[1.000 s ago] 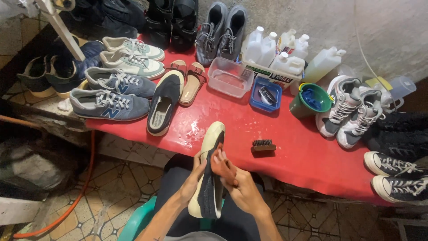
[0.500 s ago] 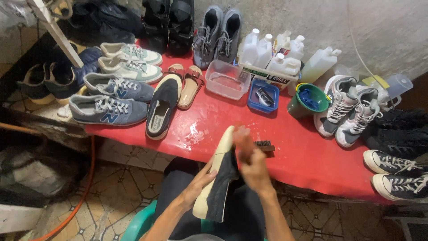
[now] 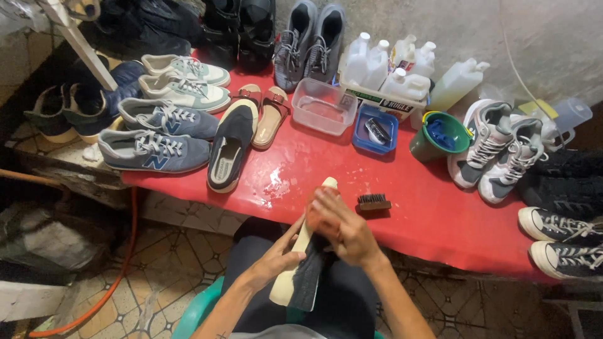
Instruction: Scrubbing the rubber sole and heel of a sneaker with a brush and cleaning solution.
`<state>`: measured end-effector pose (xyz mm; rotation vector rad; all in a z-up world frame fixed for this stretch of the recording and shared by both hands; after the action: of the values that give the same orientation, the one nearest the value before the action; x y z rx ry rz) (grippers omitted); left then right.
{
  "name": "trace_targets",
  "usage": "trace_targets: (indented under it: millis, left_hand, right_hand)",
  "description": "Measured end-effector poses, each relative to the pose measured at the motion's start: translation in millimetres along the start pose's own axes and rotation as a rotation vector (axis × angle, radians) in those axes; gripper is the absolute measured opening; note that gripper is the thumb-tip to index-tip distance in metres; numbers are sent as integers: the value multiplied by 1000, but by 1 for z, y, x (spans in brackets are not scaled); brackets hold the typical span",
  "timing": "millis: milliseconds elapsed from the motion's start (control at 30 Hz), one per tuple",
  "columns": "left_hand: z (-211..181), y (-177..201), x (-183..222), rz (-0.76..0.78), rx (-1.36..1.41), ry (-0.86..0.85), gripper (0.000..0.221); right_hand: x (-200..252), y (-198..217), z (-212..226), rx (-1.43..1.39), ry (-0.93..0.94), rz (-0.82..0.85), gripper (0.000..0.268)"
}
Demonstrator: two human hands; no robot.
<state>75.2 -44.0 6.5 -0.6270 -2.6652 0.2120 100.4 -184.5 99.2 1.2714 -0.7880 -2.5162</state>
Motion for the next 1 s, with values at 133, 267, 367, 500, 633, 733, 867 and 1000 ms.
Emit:
trace_targets:
  millis: [133,267,367,500,633,733,867,1000]
  left_hand:
    - [3,-7,-2,7,39,94,95]
    - [-1,-13,-14,-34,148,-2,103]
    - [2,-7,-27,-94,109,-132,101]
    - [-7,-3,-20,-91,-14,-223,117]
    - [-31,-14,-3,24,-42,-157,111]
    - [-38,-15,-4,-13,-51,-180,106]
    - [-35,-4,-23,-159,-65,-273,121]
    - [-43,4,-20,-241,-165,-343,132]
  right_hand:
    - [5,11,-34,61,-345,-85,60]
    - [-2,-4,-3,-86,-350,75,68]
    - [4,-13,8,13,-141,127,71]
    - [2,0,-15,242,-22,30,54]
    - [-10,19,-23,164,-84,24,87]
    - [-16,19,-25,22,-383,-112,35]
    - [-11,-7,11,19,-279,63,70]
    - [2,-7,-1,-29,-132,36,74]
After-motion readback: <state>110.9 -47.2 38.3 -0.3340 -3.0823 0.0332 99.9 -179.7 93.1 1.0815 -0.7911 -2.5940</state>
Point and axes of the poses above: each hand's wrist, its own x-axis away from the middle knuckle, its own y-axis out of the back of the hand, z = x × y, the point moved 7 cm from there along -x, towards the middle knuckle, and after that the axes turned 12 degrees about -z, right-handed, at the moved point
